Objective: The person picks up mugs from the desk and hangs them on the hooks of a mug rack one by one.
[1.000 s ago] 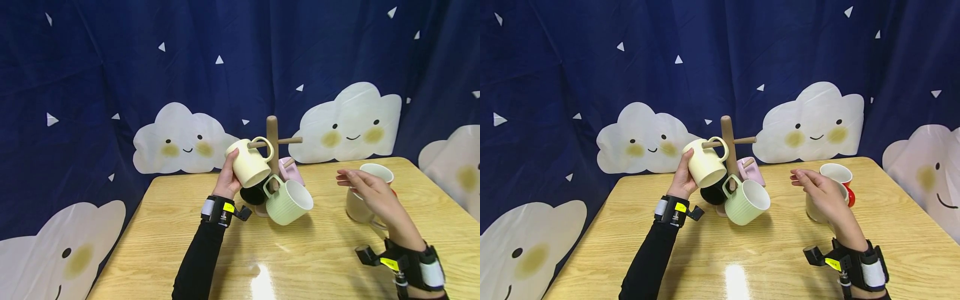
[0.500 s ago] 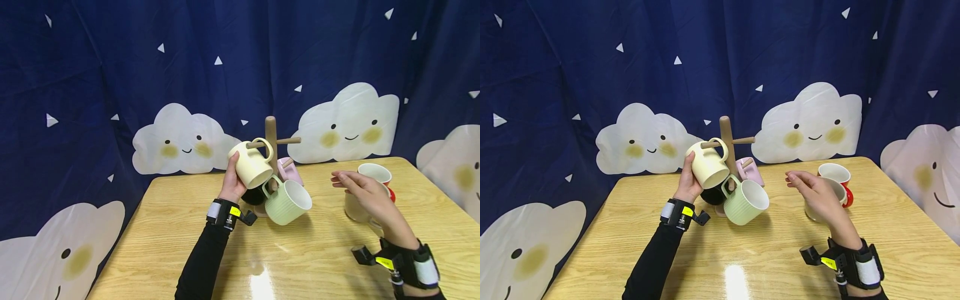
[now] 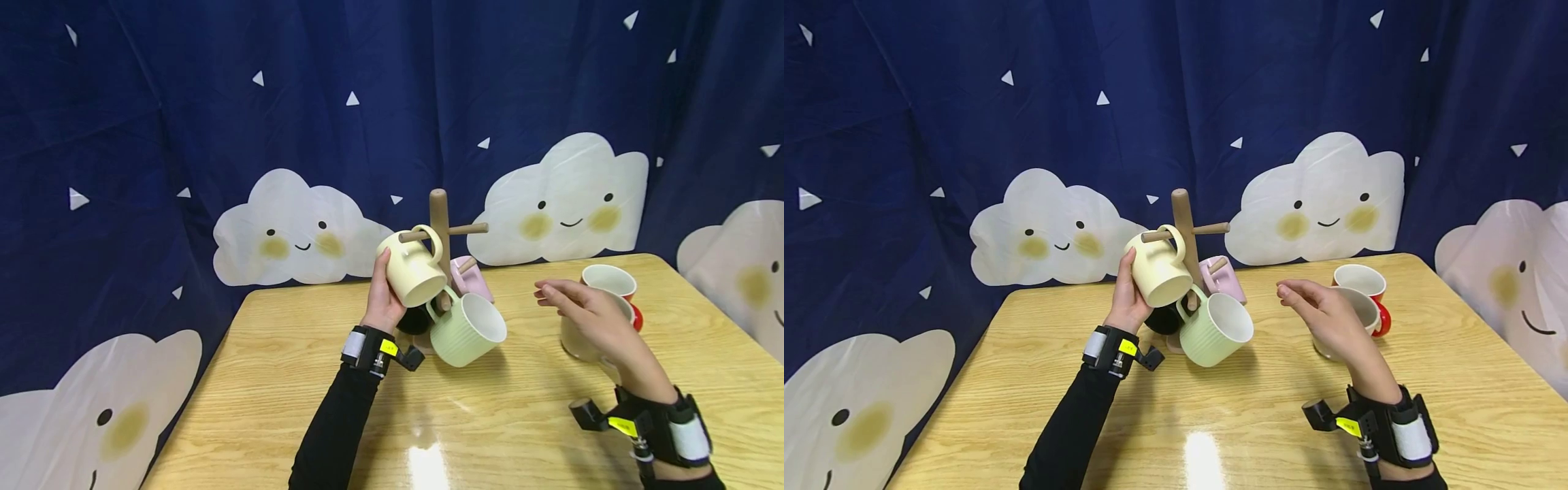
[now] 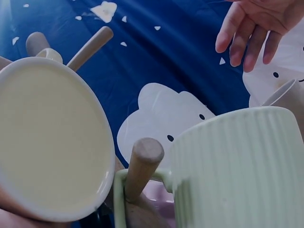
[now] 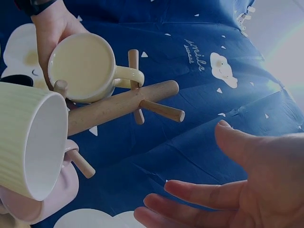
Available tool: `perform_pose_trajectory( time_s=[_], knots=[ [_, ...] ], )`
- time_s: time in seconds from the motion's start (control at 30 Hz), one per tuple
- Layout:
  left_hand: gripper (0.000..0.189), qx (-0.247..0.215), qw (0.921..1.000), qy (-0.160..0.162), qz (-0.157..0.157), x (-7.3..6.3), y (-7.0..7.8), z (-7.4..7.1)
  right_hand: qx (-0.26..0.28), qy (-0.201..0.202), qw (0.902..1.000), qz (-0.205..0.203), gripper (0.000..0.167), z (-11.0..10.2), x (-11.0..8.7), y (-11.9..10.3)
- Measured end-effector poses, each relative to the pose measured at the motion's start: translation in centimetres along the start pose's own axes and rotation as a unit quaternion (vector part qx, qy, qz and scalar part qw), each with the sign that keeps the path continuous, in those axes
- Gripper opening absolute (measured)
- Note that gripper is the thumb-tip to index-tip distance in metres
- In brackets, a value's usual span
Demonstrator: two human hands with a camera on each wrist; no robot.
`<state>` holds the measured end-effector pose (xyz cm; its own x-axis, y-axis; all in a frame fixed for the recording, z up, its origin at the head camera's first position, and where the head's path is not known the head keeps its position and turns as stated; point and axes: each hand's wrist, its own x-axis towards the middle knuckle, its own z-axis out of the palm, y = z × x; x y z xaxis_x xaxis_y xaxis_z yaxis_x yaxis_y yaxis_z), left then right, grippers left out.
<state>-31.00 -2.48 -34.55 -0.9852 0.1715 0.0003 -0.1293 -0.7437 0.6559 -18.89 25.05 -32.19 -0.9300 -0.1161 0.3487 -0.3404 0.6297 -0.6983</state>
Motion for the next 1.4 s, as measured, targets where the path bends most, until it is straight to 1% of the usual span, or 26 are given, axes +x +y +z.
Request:
perform_pose_trajectory(
  time_s=[0.13,0.2,0.3,0.43,0.53,0.63,0.73,0.83,0.9,0.97,1.07,1.13,1.17,1.2,1.23,1.27,1.3,1.33,1.37,1.4],
  knots=[
    [0.041,0.01,0.9998,-0.014,0.005,-0.1,0.1,-0.3,-0.008,0.0,1.0,-0.002,0.037,0.1,-0.1,0.0],
    [0.042,0.018,0.9996,-0.023,0.001,-0.2,0.1,-0.6,-0.011,-0.002,0.9999,0.001,0.037,0.0,-0.1,0.1],
    [0.044,0.016,0.9994,-0.029,-0.008,-0.5,0.3,-1.1,-0.015,-0.006,0.9998,0.007,0.037,0.0,-0.2,0.2],
    [0.056,0.015,0.9997,-0.014,-0.012,-0.8,0.7,-1.6,-0.022,-0.014,0.9996,0.013,0.039,0.0,-0.1,0.3],
    [0.067,0.034,0.9993,-0.011,-0.012,-1.0,0.9,-1.8,-0.024,-0.02,0.9994,0.017,0.039,0.0,0.0,0.3],
    [0.074,0.057,0.9982,-0.013,-0.011,-1.2,1.2,-2.1,-0.022,-0.026,0.9992,0.019,0.04,-0.1,0.0,0.2],
    [0.074,0.067,0.9976,-0.014,-0.009,-1.3,1.4,-2.4,-0.024,-0.034,0.9988,0.024,0.041,-0.1,0.0,0.2],
    [0.07,0.066,0.9976,-0.019,-0.006,-1.5,1.6,-2.8,-0.028,-0.042,0.9983,0.028,0.042,0.0,0.0,0.1],
    [0.069,0.064,0.9977,-0.02,-0.007,-1.7,1.8,-3.3,-0.029,-0.045,0.9981,0.03,0.042,0.0,0.0,0.0],
    [0.072,0.062,0.9978,-0.02,-0.011,-2.2,1.9,-4.0,-0.028,-0.048,0.9981,0.027,0.042,0.0,0.0,0.0],
    [0.076,0.062,0.998,-0.006,-0.013,-3.1,2.2,-5.2,-0.023,-0.054,0.998,0.025,0.041,0.0,0.0,0.1],
    [0.073,0.08,0.9968,0.01,0.003,-3.8,2.6,-6.0,-0.021,-0.058,0.9977,0.027,0.041,0.1,0.1,0.1],
    [0.069,0.097,0.9949,0.024,0.016,-4.2,2.9,-6.3,-0.019,-0.06,0.9977,0.026,0.04,0.2,0.1,0.1],
    [0.063,0.124,0.9909,0.039,0.033,-4.6,3.3,-6.5,-0.019,-0.061,0.9976,0.025,0.04,0.2,0.1,0.1],
    [0.057,0.162,0.9839,0.053,0.053,-4.9,3.8,-6.6,-0.021,-0.062,0.9975,0.027,0.04,0.2,0.1,0.1],
    [0.051,0.213,0.9718,0.067,0.075,-5.4,4.4,-6.7,-0.024,-0.061,0.9974,0.028,0.04,0.3,0.2,0.0],
    [0.045,0.274,0.9535,0.079,0.097,-5.8,4.9,-6.7,-0.028,-0.061,0.9973,0.032,0.041,0.3,0.2,-0.1],
    [0.04,0.339,0.929,0.091,0.118,-6.2,5.5,-6.6,-0.032,-0.059,0.9973,0.031,0.041,0.3,0.2,-0.1],
    [0.037,0.409,0.8966,0.097,0.14,-6.7,6.0,-6.6,-0.034,-0.058,0.9973,0.031,0.041,0.3,0.2,-0.1],
    [0.035,0.48,0.8565,0.102,0.16,-7.2,6.5,-6.6,-0.038,-0.056,0.9971,0.034,0.041,0.3,0.2,-0.1]
  ],
)
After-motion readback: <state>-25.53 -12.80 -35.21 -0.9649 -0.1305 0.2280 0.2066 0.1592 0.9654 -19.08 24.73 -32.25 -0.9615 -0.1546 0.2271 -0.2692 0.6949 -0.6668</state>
